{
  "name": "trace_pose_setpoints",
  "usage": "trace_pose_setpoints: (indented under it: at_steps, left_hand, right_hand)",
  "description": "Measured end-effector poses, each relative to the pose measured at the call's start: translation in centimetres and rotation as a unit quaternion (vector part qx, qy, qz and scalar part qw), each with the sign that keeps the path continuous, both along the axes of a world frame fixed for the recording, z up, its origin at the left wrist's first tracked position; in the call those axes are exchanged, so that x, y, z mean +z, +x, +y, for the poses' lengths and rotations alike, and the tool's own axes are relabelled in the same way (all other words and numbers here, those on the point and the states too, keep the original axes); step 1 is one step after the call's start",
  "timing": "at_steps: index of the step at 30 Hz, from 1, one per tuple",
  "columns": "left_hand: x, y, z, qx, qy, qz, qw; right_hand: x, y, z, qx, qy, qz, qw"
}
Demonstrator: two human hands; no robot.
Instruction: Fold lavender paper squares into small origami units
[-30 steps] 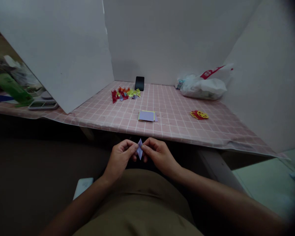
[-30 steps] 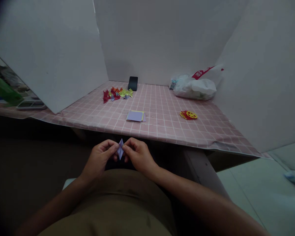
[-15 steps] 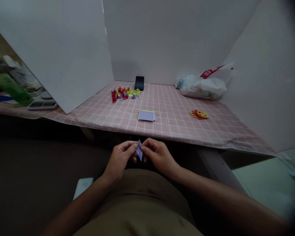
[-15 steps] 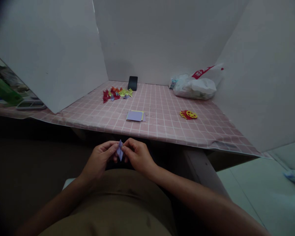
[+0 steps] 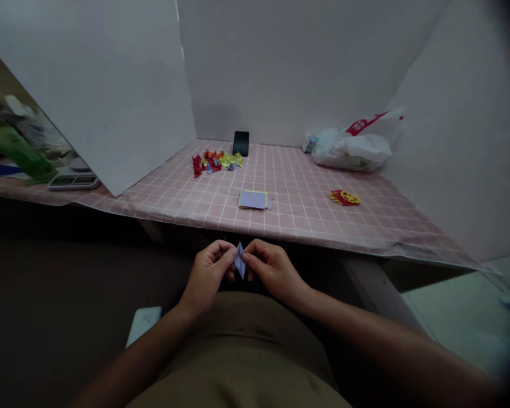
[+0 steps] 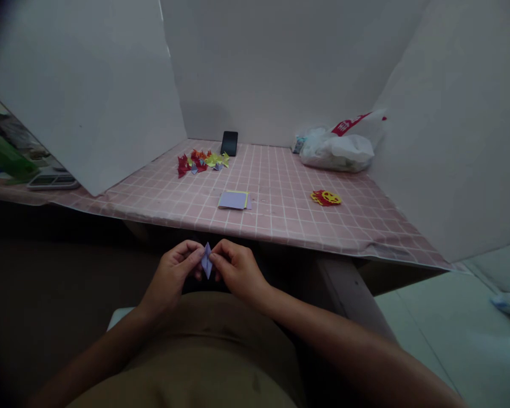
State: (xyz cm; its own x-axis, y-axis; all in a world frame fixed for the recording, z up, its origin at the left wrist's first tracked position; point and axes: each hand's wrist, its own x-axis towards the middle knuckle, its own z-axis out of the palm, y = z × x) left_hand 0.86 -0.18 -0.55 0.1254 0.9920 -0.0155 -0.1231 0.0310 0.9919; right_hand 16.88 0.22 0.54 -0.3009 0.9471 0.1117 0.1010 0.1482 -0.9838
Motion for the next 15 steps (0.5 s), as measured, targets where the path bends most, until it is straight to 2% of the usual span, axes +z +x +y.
trace_pose_setpoints:
  at_steps: [15]
  left_hand:
    - [-0.31,0.24,-0.02,0.023,0.016,0.016,0.999]
  right_hand:
    - [-0.24,-0.05,-0.14,0.0,-0.002,-0.007,1.0]
